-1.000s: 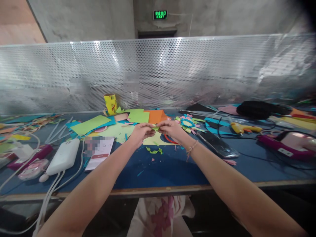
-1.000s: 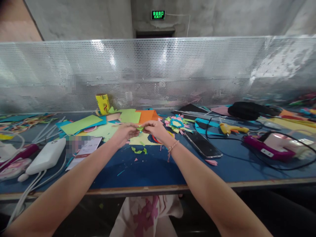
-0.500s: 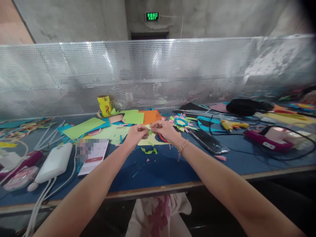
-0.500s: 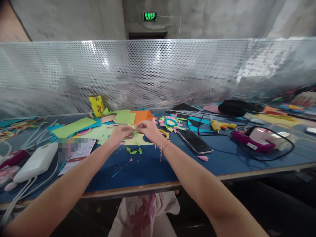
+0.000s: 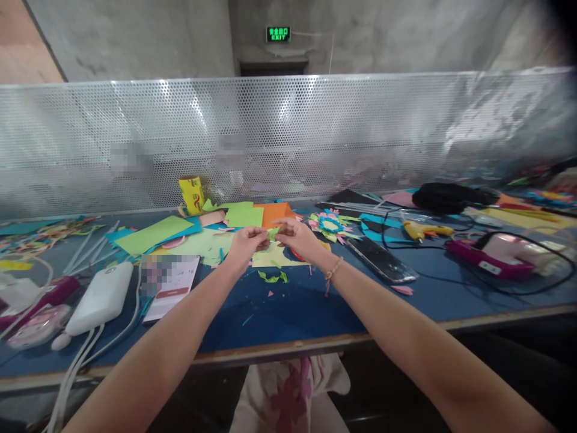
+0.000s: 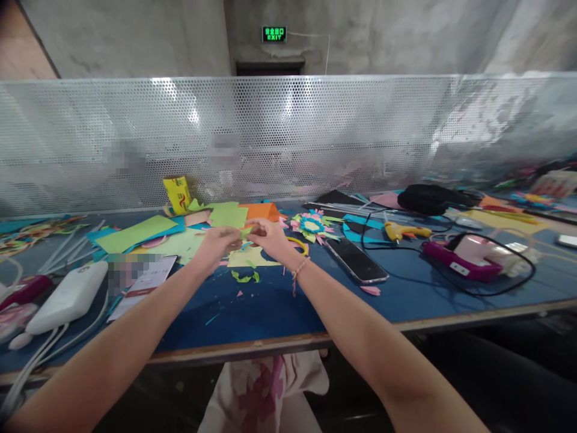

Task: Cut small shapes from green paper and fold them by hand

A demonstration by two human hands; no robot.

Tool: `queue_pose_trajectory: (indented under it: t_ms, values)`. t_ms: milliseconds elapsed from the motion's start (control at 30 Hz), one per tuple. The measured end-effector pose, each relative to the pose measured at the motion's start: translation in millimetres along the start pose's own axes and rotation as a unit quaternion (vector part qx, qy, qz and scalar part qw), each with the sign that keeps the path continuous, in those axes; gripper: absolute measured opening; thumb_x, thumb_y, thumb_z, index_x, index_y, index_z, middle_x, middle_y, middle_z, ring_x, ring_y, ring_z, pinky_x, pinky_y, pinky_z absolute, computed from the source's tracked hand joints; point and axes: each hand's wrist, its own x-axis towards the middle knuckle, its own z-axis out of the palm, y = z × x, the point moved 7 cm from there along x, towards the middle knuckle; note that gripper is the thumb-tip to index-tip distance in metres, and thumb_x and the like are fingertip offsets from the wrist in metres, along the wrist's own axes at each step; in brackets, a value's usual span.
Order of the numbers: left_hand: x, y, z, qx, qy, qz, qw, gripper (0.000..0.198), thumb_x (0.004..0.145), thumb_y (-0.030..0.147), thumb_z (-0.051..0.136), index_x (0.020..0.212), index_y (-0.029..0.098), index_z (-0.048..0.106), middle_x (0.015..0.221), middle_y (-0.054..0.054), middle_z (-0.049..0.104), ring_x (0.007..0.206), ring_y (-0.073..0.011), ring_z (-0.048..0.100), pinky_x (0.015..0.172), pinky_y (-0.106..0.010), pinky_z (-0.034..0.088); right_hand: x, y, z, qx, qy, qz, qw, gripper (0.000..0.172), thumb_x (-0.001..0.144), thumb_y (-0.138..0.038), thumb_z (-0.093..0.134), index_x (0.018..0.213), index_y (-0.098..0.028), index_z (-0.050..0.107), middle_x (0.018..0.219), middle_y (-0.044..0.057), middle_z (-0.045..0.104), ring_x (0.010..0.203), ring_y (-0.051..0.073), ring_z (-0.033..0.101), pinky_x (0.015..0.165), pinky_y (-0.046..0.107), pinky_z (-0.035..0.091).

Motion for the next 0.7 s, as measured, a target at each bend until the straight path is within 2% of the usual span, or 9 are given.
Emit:
queue_pose_trajectory:
  t_ms: [167,233,400,567,700]
  values:
    - [2.3,-2.0,0.8,0.064,-0.001,0.025,0.998,0.019,0.064,0.029,0.062,0.071,0.011,0.059,0.062,-0.004,0.061,0.058,-0.0119,0.058,0.063,-0.030,0.050,-0.2,10.2,-3.5,0.036,0.019,0.062,0.997,0.030,0.065,-0.014,0.062,0.093,-0.016,0.054,0.066,-0.001,0.055,0.060,0.008,0.054,0.057,0.022,0.048]
    - [3.6,0.9,-0.4,0.121,0.002,0.058,0.991,0.018,0.066,0.028,0.059,0.073,0.012,0.059,0.066,-0.005,0.062,0.061,-0.0136,0.059,0.062,-0.030,0.050,-0.8,11.5,-3.7,0.059,0.026,0.080,0.995,0.027,0.065,-0.013,0.062,0.091,-0.016,0.054,0.067,-0.001,0.057,0.060,0.008,0.055,0.055,0.020,0.047]
    - [-3.4,23.1,0.8,0.299,0.033,0.191,0.934,0.013,0.067,0.022,0.055,0.076,0.015,0.062,0.078,-0.007,0.065,0.071,-0.0147,0.060,0.066,-0.029,0.048,-1.2,11.1,-3.2,0.085,0.039,0.091,0.991,0.022,0.064,-0.016,0.064,0.083,-0.016,0.054,0.067,0.001,0.059,0.062,0.009,0.057,0.054,0.020,0.046]
    - [-11.6,27.7,11.9,0.327,-0.007,0.206,0.922,0.016,0.069,0.021,0.054,0.082,0.016,0.063,0.081,-0.005,0.066,0.074,-0.0142,0.060,0.066,-0.025,0.048,-0.2,10.4,-6.3,0.079,0.054,0.083,0.992,0.026,0.059,-0.020,0.069,0.079,-0.016,0.053,0.066,-0.001,0.058,0.059,0.007,0.055,0.056,0.021,0.046]
    - [-14.0,26.7,14.6,0.321,-0.010,0.203,0.925,0.019,0.067,0.024,0.058,0.084,0.017,0.062,0.078,-0.005,0.066,0.071,-0.0145,0.060,0.065,-0.025,0.048,-0.4,8.3,-8.4,0.059,0.062,0.078,0.993,0.027,0.059,-0.021,0.069,0.079,-0.016,0.052,0.064,-0.003,0.055,0.058,0.007,0.055,0.055,0.021,0.046]
